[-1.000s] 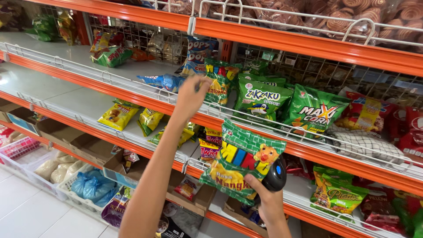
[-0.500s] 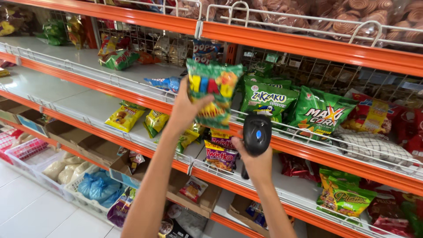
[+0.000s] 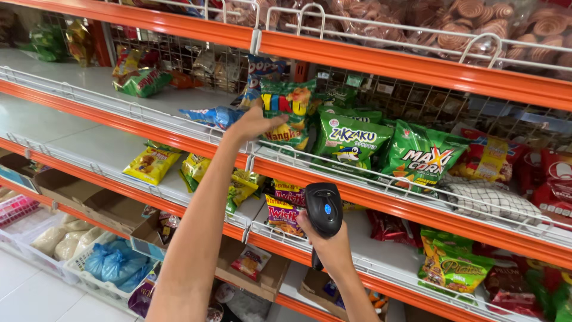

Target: The person scans snack bags with a handheld barcode scanner and places them onto store shelves and into a box.

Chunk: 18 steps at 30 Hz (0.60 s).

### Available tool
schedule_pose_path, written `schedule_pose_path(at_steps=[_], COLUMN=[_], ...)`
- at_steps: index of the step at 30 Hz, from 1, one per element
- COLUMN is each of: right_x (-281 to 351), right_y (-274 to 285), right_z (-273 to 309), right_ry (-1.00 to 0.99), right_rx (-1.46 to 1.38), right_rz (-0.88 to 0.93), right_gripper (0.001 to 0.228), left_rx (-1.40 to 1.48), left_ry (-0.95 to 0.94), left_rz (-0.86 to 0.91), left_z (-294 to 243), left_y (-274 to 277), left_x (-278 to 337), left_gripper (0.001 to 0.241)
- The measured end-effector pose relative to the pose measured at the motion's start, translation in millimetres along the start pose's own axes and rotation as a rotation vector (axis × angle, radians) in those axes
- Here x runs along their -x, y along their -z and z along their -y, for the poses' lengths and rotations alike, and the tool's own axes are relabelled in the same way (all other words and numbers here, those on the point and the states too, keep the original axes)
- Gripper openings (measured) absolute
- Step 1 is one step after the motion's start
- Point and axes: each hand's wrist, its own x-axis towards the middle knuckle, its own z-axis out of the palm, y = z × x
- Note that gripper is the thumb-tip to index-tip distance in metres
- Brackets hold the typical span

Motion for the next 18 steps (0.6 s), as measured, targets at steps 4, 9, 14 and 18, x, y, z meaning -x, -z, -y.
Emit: schedule_pose_path(at_steps=[4,9,14,18], right_x=[2.6,1.2,0.9,2.5], right_y=[1.1,0.9,1.9,1.8], right_z=[-5.2,-14.4,-22.2,-22.1], right_ry=[0.03,-0.027,-0.038,-0.078], right_rx=[-0.028,-0.081,-0.108,-0.084], right_rz=[0.031,0.02,0.014,-0.005], right_gripper=[0.025,0.024,0.024,0.024], left_rx=[0.109,-0.08,-0.18,-0.252], left_ry=[0.109,0.03,-0.046,0.116], left_rz=[0.114,0.144,0.106,0.086], left_z=[-12.2,-19.2,-20.1,-21.5], left_y=[3.3,0.6,-5.3,-15.1], left_x=[6.9,6.5,7.0,0.0], left_gripper=[0.136,0.117,0.11,0.131])
